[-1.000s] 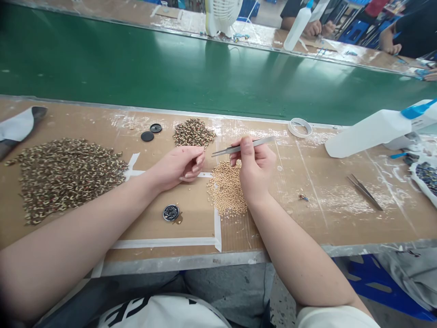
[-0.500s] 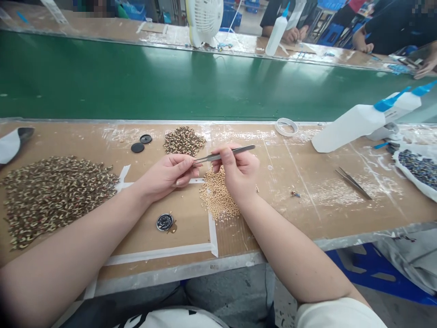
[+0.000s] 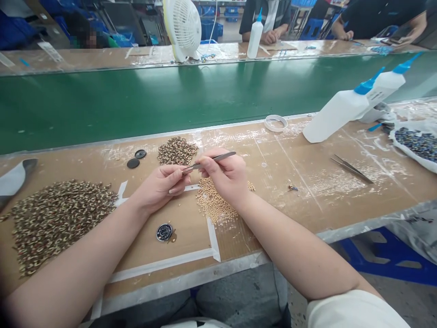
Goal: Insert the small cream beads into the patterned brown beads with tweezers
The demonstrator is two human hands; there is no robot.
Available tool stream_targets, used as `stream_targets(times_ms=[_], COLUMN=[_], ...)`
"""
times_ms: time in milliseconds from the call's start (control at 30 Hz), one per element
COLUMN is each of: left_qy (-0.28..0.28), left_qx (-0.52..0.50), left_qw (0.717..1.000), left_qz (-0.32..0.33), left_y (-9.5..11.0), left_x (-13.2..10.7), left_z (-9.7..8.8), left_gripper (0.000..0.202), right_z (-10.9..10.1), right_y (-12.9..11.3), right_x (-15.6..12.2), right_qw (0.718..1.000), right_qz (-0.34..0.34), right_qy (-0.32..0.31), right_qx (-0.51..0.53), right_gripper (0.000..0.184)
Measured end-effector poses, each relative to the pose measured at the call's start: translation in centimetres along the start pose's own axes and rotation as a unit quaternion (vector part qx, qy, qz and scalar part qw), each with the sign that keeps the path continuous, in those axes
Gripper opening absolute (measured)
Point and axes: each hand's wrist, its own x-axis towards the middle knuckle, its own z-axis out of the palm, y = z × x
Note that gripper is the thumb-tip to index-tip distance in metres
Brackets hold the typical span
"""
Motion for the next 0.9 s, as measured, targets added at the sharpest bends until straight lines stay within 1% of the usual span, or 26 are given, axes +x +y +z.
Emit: stream_targets(times_ms=[133,300,433,500,600,700,833,900], left_qy=[0.008,0.004,-0.006,-0.016,-0.024,-0.022,-0.016,-0.017], left_qx=[-0.002,-0.007,0.0,0.004,0.011,0.01,0.0,-0.002], left_qw=[1.0,1.0,1.0,1.0,1.0,1.0,1.0,1.0], left_qz=[-0.001,-0.01,-0.008,-0.007,-0.005,-0.005,0.003,0.006], left_y=[-0.1,0.0,0.0,-0.1,-0.1,0.0,0.1,0.1], left_x=[0.0,-0.1,0.0,0.0,-0.1,-0.1,0.0,0.1], left_z=[-0.2,-0.2,-0.1,-0.2,-0.2,-0.1,0.1,0.2], left_gripper=[0.034,0.037,0.034,0.033,0.032,0.036,0.04,0.039], right_z=[-0.2,-0.3,-0.3,-0.3,-0.2,0.1,0.5,0.6], right_y=[0.2,0.0,-0.1,0.0,0.0,0.2,0.8,1.2], right_x=[0.1,0.4,0.6,0.5,0.2,0.1,0.1,0.1], right_qw=[0.999,0.997,0.996,0.997,0.999,0.998,0.982,0.975], right_qz=[-0.034,-0.067,-0.072,-0.063,-0.016,0.063,0.158,0.176], right_qy=[-0.015,-0.026,-0.036,-0.04,-0.031,0.006,0.038,0.044], right_qx=[-0.005,-0.024,-0.023,-0.016,-0.002,0.023,0.097,0.125], right_gripper=[0.022,0.021,0.022,0.023,0.026,0.032,0.038,0.038])
